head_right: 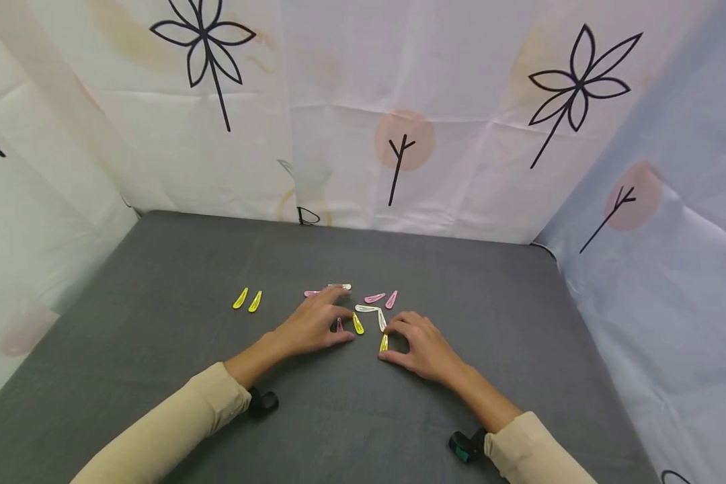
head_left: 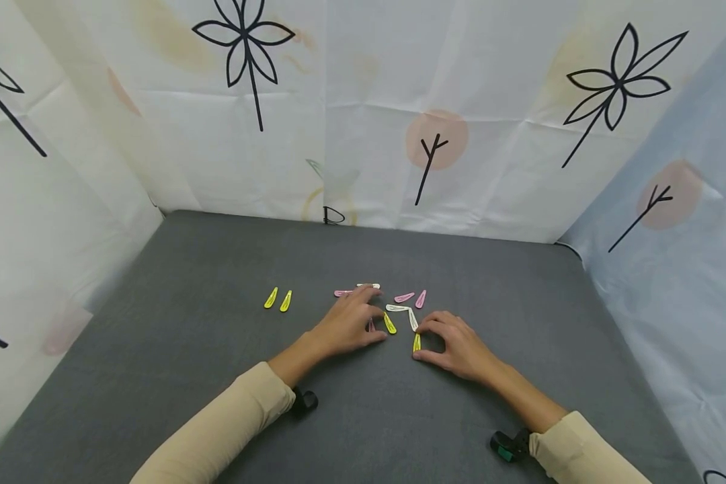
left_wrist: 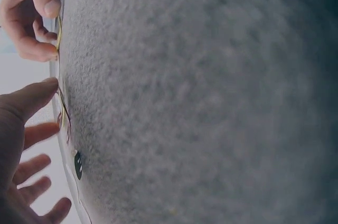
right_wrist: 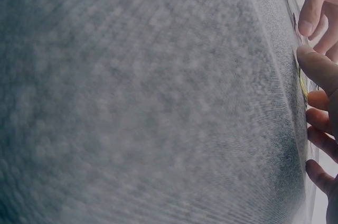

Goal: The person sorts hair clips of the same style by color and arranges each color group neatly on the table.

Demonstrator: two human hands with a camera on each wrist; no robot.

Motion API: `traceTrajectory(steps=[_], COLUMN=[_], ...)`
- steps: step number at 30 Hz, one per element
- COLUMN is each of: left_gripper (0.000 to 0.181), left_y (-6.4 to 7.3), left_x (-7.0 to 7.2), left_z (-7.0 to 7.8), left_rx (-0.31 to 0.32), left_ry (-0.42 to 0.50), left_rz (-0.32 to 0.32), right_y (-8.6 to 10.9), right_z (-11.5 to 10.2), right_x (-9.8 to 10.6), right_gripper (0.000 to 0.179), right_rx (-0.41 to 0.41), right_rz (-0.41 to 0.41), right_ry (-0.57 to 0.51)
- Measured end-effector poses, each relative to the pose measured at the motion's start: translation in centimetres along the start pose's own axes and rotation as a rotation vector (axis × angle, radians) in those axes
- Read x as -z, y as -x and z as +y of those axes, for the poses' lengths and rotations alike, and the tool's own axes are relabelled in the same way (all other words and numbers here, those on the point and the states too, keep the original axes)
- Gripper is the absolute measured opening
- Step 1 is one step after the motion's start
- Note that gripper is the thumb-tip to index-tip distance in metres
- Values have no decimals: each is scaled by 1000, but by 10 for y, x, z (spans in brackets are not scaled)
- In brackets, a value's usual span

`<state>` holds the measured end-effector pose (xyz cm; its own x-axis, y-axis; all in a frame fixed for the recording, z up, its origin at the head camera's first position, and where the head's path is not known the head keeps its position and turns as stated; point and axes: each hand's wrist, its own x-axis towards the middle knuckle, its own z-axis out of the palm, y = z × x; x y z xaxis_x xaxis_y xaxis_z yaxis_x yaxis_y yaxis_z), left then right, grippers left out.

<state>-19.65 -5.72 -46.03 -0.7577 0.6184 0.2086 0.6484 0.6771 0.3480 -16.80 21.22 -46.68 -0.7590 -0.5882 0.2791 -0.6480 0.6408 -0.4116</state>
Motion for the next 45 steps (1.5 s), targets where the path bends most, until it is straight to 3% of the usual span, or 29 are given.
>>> traceTrajectory(steps=[7,20,24,34,45], left_gripper=[53,51,50,47,45], left_y=[-4,-10,-11,-12,7], left_x=[-3,-8,-8,0,23], left_z=[5,12,13,11,-14], left_rx=[59,97,107,159,115], left_ry=[-97,-140,-121,23,85], left_rz=[32,1,-1,-57,12], right_y=[0,0,0,0,1], right_z=[0,-2,-1,0,-1], right_x=[0,1,1,0,1], right_gripper=[36,37,37,38,38], right_rx=[-5,-24,-26,-11,-7], right_rz=[1,-16,-19,-7,-6], right_ry=[1,-6,-11,-14,-21])
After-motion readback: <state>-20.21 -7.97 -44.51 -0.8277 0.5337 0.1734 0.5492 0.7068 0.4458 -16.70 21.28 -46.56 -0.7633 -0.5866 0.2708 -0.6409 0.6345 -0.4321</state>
